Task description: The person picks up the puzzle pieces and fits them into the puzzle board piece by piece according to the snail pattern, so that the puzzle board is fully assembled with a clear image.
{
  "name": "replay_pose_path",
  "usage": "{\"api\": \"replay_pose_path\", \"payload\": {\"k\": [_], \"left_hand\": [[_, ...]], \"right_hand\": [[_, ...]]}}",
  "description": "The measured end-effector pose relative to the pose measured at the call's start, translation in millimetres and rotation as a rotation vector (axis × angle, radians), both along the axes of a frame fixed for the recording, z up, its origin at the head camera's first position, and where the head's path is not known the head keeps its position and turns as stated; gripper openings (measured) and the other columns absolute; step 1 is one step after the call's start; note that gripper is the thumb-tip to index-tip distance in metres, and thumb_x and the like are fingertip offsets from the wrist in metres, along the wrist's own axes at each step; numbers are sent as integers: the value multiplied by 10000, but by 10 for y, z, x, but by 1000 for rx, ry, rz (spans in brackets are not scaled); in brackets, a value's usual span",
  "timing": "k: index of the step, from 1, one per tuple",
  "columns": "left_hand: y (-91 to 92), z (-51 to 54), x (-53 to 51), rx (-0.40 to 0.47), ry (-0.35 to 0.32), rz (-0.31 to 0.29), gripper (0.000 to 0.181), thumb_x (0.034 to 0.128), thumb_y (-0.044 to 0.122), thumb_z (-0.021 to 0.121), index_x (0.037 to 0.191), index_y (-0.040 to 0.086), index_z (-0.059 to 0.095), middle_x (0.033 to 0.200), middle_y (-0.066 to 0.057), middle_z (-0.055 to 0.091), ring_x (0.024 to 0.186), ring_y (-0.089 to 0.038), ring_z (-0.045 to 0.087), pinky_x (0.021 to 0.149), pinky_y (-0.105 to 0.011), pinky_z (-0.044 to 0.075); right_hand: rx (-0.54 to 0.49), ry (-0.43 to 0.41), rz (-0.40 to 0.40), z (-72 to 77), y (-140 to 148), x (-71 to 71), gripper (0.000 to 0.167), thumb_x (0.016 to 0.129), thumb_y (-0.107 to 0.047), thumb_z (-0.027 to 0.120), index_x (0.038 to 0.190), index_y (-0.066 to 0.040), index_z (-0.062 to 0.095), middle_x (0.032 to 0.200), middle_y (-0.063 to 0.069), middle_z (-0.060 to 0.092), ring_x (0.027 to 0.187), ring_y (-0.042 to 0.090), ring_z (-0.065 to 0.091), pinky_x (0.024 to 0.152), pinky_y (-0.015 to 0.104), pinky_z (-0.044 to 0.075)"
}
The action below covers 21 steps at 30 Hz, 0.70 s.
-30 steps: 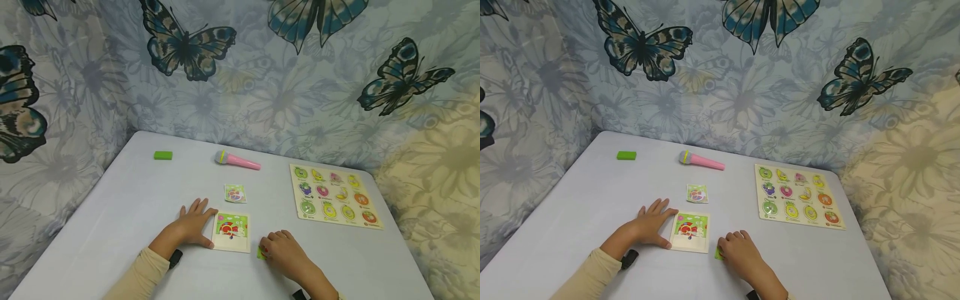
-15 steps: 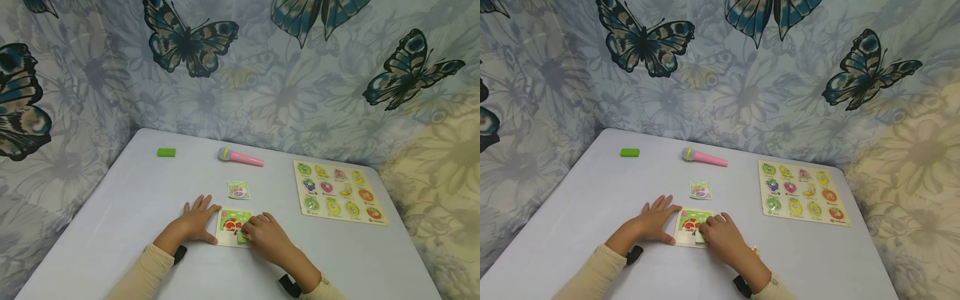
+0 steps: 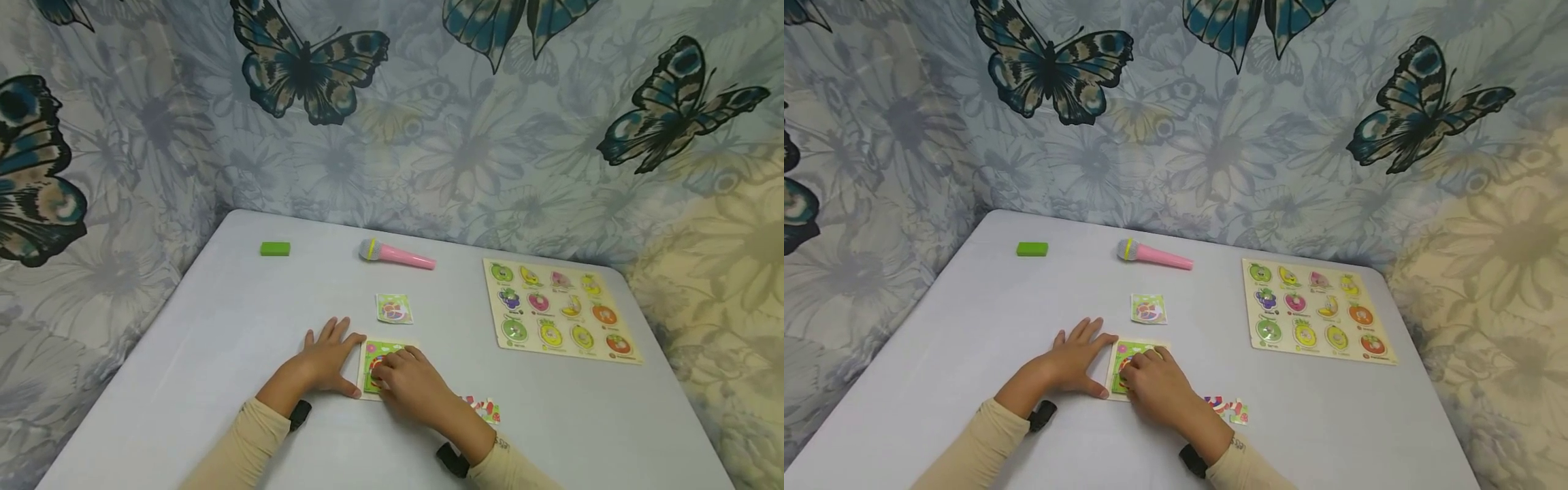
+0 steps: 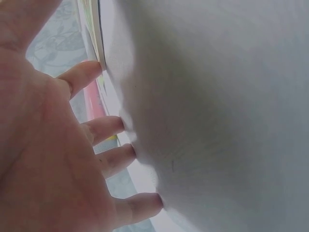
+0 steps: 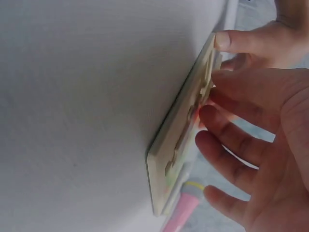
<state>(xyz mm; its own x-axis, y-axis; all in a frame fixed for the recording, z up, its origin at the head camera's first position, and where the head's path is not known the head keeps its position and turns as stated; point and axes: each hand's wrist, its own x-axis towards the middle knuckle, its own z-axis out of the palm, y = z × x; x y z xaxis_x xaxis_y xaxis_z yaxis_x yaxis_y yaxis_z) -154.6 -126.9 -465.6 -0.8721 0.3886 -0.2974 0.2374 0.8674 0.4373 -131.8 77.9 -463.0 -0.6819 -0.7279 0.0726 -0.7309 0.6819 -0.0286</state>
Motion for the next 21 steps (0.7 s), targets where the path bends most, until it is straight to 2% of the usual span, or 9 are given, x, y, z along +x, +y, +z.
{"api": "replay_pose_path", "payload": {"k": [4, 13, 17, 21], "left_hand": [[1, 8, 6, -2, 2, 1, 948, 638, 495, 870, 1433, 211, 438, 1593, -191, 179, 1471, -422, 99, 1069, -732, 141], [10, 11, -21, -4, -3, -2, 953, 639, 483, 874, 1437, 206, 434, 1595, -193, 171, 1472, -425, 86, 1072, -732, 126], [9, -9, -25, -7, -5, 1, 957, 638, 480, 876, 1439, 208, 430, 1596, -193, 172, 1473, -425, 81, 1073, -733, 120], [11, -16, -6, -7, 2, 5, 952, 633, 473, 880, 1432, 202, 441, 1591, -197, 187, 1470, -428, 98, 1070, -734, 127]], "right_hand": [[-4, 12, 15, -21, -11, -4, 194, 867, -290, 730, 1035, -193, 740, 1010, -45, 687, 1013, 152, 608, 1027, 441, 420], [-27, 86, 27, -71, -14, 13, 126, 888, -303, 708, 960, -211, 755, 958, -64, 670, 974, 145, 602, 1013, 456, 431], [-15, 79, 20, -79, -7, 33, 137, 873, -302, 723, 977, -215, 747, 974, -53, 663, 975, 157, 597, 1014, 454, 431], [-3, 49, -7, -30, 61, 73, 234, 839, -316, 752, 1051, -218, 727, 1022, -56, 664, 1031, 161, 594, 1037, 456, 411]]}}
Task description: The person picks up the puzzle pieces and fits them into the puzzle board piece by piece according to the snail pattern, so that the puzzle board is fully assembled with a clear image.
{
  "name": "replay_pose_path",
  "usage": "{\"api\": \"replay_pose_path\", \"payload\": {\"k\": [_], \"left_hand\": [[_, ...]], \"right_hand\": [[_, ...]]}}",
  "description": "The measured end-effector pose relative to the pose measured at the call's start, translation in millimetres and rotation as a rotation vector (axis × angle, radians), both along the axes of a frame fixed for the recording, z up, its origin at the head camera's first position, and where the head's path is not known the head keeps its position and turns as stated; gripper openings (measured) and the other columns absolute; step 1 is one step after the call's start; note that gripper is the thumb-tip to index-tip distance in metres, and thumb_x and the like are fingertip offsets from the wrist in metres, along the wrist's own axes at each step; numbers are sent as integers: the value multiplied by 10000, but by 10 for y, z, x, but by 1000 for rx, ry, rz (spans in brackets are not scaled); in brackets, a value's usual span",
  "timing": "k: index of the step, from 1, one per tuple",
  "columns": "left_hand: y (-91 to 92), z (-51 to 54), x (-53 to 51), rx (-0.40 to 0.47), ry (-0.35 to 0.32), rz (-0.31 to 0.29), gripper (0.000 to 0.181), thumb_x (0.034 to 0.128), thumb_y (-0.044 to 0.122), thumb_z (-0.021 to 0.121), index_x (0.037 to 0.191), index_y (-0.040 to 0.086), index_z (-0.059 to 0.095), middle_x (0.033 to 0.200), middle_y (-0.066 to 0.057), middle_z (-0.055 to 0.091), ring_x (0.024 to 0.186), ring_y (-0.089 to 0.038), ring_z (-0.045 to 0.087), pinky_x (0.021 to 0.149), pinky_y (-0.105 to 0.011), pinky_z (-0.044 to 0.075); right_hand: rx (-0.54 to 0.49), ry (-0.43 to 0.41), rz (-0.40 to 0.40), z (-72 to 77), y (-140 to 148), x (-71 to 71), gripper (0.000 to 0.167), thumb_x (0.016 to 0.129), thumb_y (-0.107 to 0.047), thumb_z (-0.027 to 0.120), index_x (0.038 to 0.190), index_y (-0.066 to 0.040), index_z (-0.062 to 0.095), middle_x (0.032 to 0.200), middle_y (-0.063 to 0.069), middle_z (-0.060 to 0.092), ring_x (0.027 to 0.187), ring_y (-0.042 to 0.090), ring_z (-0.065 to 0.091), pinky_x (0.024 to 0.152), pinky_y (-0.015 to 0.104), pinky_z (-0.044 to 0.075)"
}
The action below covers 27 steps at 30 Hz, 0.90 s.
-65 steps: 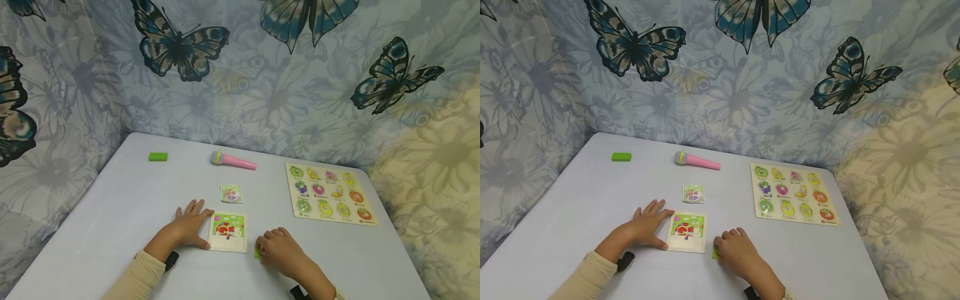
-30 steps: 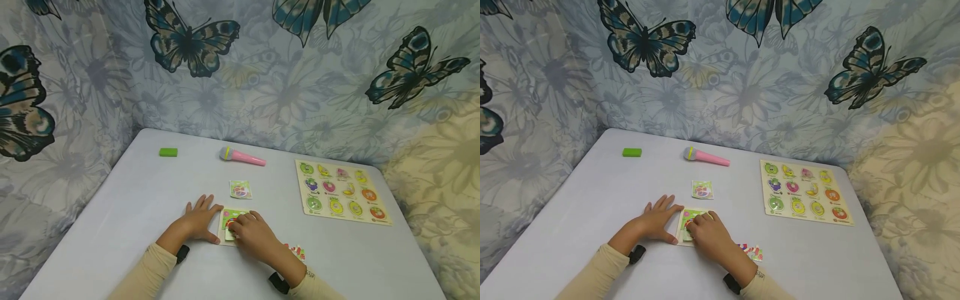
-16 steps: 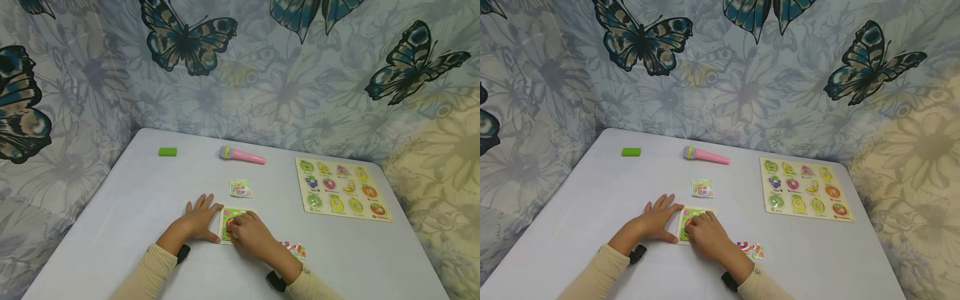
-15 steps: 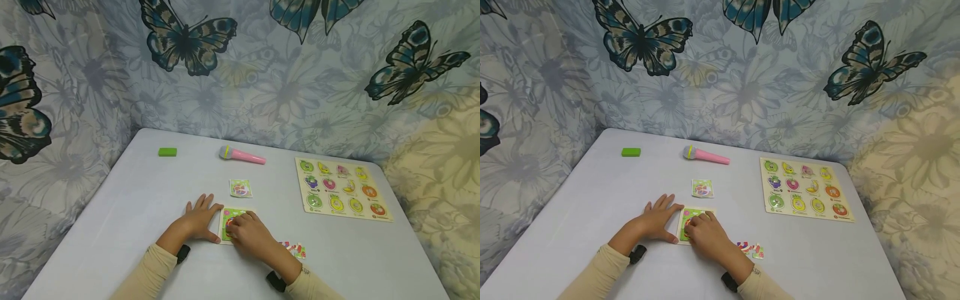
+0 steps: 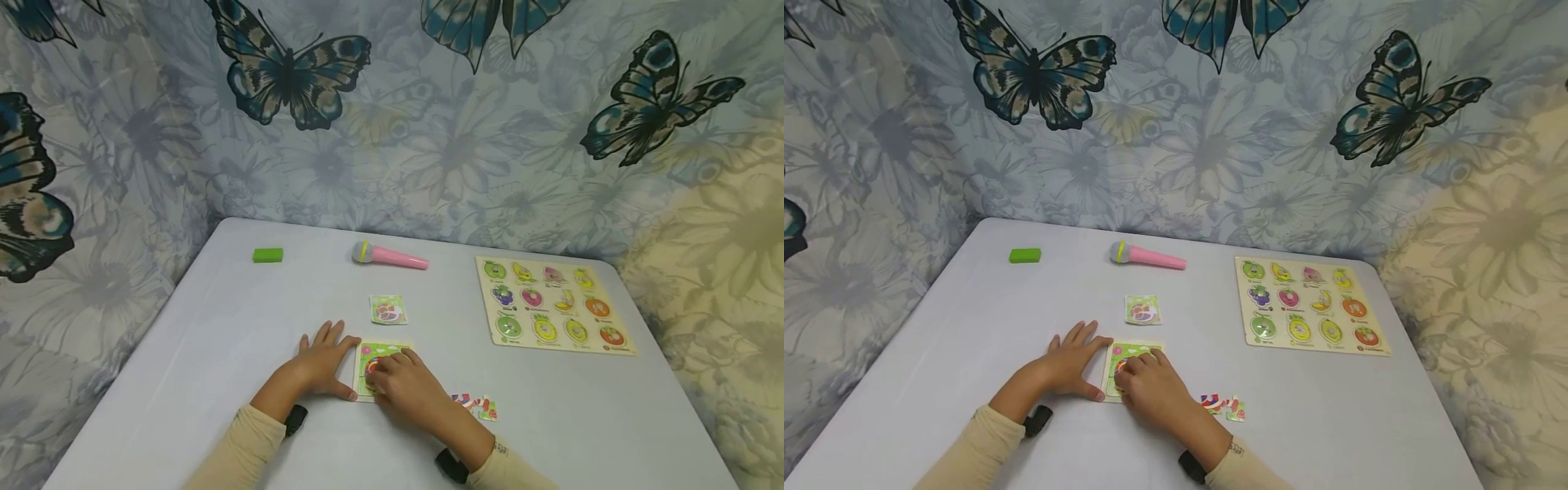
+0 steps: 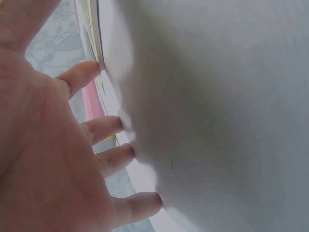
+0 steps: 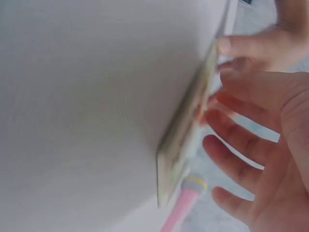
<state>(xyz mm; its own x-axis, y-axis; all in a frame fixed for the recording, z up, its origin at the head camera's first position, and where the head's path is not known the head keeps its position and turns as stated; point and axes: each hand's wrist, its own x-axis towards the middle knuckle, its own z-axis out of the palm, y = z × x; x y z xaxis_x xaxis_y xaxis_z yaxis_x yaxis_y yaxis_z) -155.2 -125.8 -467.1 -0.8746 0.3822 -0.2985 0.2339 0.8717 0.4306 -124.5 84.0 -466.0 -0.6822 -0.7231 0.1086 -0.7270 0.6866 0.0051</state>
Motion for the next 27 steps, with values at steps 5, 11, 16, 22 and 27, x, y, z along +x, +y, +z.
{"api": "replay_pose_path", "payload": {"k": [5, 11, 16, 22, 27], "left_hand": [[-9, 4, 24, 10, 10, 15, 945, 622, 451, 893, 1421, 199, 458, 1586, -197, 202, 1466, -427, 113, 1071, -733, 129], [-36, -25, 10, 1, 12, 14, 945, 628, 446, 892, 1426, 200, 451, 1592, -191, 184, 1469, -425, 100, 1072, -734, 125], [-34, -31, -5, -6, 15, 5, 955, 626, 469, 887, 1433, 213, 444, 1595, -185, 179, 1472, -422, 94, 1074, -732, 126], [-23, -33, -11, -7, 13, 9, 960, 620, 465, 890, 1430, 204, 447, 1591, -194, 186, 1470, -429, 95, 1069, -737, 125], [-8, -45, -23, -3, 10, 11, 959, 621, 475, 886, 1431, 213, 445, 1593, -192, 182, 1471, -427, 91, 1068, -738, 127]], "right_hand": [[-11, -39, -79, 78, 254, 36, 307, 798, -296, 789, 1083, -207, 721, 1062, -30, 677, 1061, 190, 599, 1039, 473, 397], [-9, -88, -229, 113, 685, 132, 333, 720, -206, 845, 1034, -195, 734, 1055, -9, 685, 1038, 220, 603, 1026, 501, 390], [-7, -125, -330, 104, 997, 235, 301, 691, -104, 852, 957, -192, 742, 1008, -37, 690, 1005, 219, 614, 994, 496, 404], [-44, -86, -294, 51, 1155, 249, 304, 669, -103, 866, 933, -191, 745, 951, -63, 683, 940, 185, 624, 950, 473, 435], [-50, -50, -255, 31, 1174, 227, 311, 660, -110, 873, 930, -188, 741, 917, -74, 676, 897, 160, 618, 922, 462, 451]]}}
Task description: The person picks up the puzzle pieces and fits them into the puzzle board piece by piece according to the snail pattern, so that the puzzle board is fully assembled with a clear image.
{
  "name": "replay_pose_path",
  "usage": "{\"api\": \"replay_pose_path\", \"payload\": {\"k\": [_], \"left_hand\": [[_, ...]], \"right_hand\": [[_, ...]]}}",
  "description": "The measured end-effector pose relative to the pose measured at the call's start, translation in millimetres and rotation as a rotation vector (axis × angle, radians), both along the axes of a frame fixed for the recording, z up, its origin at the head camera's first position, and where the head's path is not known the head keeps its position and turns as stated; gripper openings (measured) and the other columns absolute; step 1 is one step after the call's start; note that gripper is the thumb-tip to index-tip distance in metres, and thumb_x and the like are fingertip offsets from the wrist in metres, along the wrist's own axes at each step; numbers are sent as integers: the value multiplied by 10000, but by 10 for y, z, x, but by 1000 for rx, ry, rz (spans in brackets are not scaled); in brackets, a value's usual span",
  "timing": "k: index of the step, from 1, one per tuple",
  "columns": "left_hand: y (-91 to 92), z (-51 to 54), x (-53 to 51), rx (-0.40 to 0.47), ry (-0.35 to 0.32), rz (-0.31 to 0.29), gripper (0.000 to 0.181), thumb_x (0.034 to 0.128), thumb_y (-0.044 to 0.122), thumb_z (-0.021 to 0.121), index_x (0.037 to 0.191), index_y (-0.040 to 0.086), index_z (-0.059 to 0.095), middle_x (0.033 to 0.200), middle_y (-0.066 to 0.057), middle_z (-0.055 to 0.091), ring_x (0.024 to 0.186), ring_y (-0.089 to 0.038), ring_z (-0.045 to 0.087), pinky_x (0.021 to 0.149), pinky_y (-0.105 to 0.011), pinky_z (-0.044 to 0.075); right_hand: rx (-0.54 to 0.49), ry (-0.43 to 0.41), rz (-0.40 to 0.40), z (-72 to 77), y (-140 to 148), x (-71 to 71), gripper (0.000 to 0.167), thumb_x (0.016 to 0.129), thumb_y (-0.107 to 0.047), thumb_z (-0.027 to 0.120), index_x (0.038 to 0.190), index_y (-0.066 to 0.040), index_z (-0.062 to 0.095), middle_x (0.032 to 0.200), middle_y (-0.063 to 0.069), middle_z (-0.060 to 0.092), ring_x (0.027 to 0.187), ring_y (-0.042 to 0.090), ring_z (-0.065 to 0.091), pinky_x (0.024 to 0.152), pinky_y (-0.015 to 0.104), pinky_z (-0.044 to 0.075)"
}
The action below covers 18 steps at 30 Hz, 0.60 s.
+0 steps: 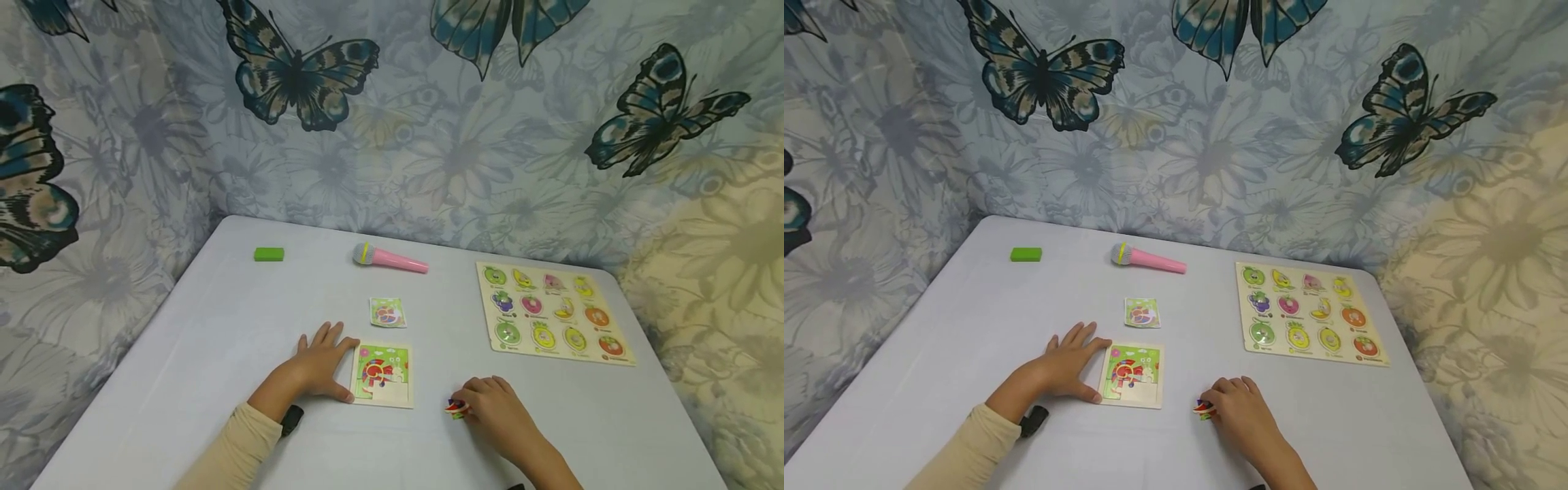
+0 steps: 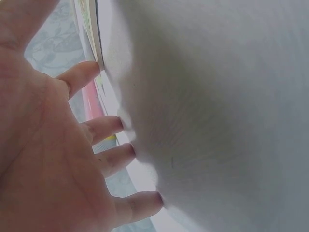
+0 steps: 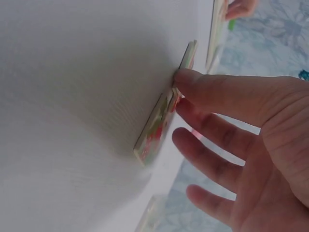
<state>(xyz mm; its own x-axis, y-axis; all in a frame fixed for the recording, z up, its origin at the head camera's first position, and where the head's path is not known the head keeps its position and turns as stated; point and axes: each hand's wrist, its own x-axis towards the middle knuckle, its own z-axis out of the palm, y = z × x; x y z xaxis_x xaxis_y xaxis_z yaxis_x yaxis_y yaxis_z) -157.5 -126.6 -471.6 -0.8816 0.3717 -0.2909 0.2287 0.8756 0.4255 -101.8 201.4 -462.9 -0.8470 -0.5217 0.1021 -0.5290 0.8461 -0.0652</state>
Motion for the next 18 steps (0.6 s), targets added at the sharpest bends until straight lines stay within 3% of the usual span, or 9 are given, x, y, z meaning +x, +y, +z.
{"api": "replay_pose_path", "payload": {"k": [6, 10, 18], "left_hand": [[-3, -8, 1, -4, -2, -6, 960, 630, 475, 880, 1439, 220, 432, 1598, -190, 166, 1475, -422, 77, 1073, -734, 118], [-18, 14, 3, -3, -5, -8, 958, 634, 468, 880, 1440, 212, 431, 1597, -194, 164, 1474, -426, 76, 1073, -735, 115], [-18, -3, 1, 2, -3, -12, 961, 635, 484, 874, 1443, 213, 429, 1598, -193, 162, 1473, -425, 78, 1074, -733, 116]], "right_hand": [[31, 18, 8, 17, -32, 0, 300, 663, -112, 872, 921, -188, 741, 897, -68, 671, 890, 166, 615, 924, 465, 450], [33, 19, 31, 73, -198, -47, 299, 680, -138, 870, 946, -188, 743, 919, -61, 676, 923, 170, 620, 964, 479, 439], [29, 37, 208, 84, -742, -172, 249, 782, -238, 810, 1016, -194, 735, 969, -43, 681, 981, 151, 631, 998, 485, 437]]}}
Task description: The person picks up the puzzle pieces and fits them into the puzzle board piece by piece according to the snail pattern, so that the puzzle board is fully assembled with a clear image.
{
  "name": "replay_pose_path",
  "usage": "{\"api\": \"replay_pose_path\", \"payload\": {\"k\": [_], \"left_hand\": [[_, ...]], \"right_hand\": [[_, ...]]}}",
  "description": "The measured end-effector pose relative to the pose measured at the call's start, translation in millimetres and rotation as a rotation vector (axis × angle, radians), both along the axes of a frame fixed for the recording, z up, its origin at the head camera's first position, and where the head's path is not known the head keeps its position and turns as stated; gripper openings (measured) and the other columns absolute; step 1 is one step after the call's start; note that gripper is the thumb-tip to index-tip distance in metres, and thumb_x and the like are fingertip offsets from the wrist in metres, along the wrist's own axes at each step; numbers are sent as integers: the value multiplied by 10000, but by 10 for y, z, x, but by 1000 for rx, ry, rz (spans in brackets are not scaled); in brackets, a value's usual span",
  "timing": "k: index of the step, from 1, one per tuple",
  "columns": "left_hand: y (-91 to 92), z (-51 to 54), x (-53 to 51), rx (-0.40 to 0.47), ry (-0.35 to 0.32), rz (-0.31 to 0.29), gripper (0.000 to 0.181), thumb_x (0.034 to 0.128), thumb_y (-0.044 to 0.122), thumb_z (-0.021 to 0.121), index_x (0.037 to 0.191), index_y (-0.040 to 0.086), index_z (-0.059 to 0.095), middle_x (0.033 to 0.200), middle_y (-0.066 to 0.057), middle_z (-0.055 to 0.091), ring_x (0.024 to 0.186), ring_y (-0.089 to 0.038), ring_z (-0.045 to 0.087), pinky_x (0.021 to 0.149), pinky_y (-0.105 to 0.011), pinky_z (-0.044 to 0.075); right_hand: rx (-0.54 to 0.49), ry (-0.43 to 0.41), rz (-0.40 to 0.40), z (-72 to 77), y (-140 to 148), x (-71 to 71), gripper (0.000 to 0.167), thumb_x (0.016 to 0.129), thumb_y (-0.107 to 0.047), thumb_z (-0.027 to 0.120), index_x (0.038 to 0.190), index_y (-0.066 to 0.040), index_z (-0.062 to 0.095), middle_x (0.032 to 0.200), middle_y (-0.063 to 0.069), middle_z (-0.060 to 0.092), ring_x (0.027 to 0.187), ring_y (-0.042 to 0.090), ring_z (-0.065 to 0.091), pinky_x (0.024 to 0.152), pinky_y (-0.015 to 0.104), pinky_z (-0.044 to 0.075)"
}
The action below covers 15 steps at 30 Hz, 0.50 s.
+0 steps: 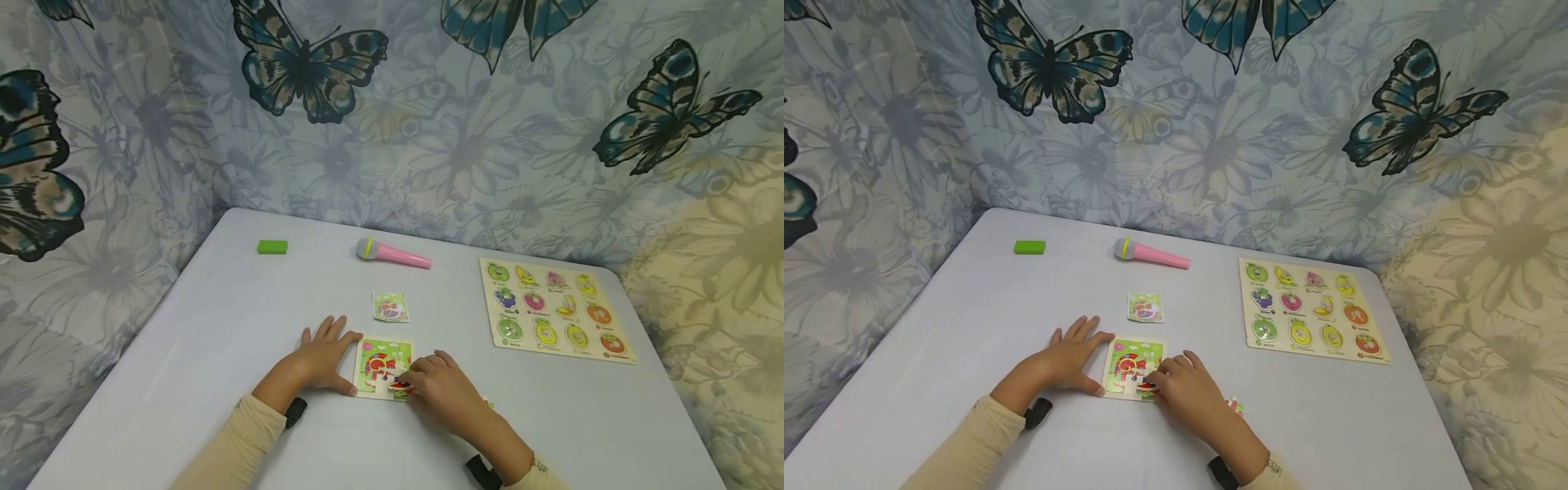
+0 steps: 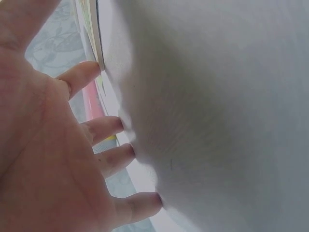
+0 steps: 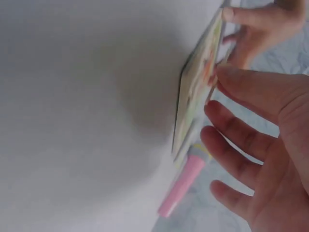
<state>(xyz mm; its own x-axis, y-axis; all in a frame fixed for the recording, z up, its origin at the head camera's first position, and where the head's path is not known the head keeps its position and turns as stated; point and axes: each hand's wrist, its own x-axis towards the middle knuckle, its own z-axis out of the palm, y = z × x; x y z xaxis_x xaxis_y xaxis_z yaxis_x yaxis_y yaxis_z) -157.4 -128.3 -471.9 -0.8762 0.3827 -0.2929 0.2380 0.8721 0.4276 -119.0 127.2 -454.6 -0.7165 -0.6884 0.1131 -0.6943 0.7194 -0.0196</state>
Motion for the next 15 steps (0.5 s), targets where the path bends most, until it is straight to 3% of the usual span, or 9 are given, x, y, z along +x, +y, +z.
{"api": "replay_pose_path", "payload": {"k": [9, 15], "left_hand": [[7, -21, -18, -11, 5, -8, 959, 626, 502, 871, 1434, 224, 435, 1593, -194, 177, 1472, -425, 91, 1070, -737, 125], [9, -5, -11, -12, -6, -7, 953, 634, 498, 869, 1435, 224, 434, 1594, -192, 176, 1473, -422, 89, 1072, -734, 126]], "right_hand": [[29, 18, 43, -91, -237, -57, 228, 823, -293, 769, 1038, -224, 735, 963, -54, 672, 969, 165, 608, 985, 449, 444], [56, 75, 45, -165, -287, -60, 239, 818, -319, 772, 1039, -235, 739, 951, -61, 674, 960, 162, 612, 983, 452, 451]]}}
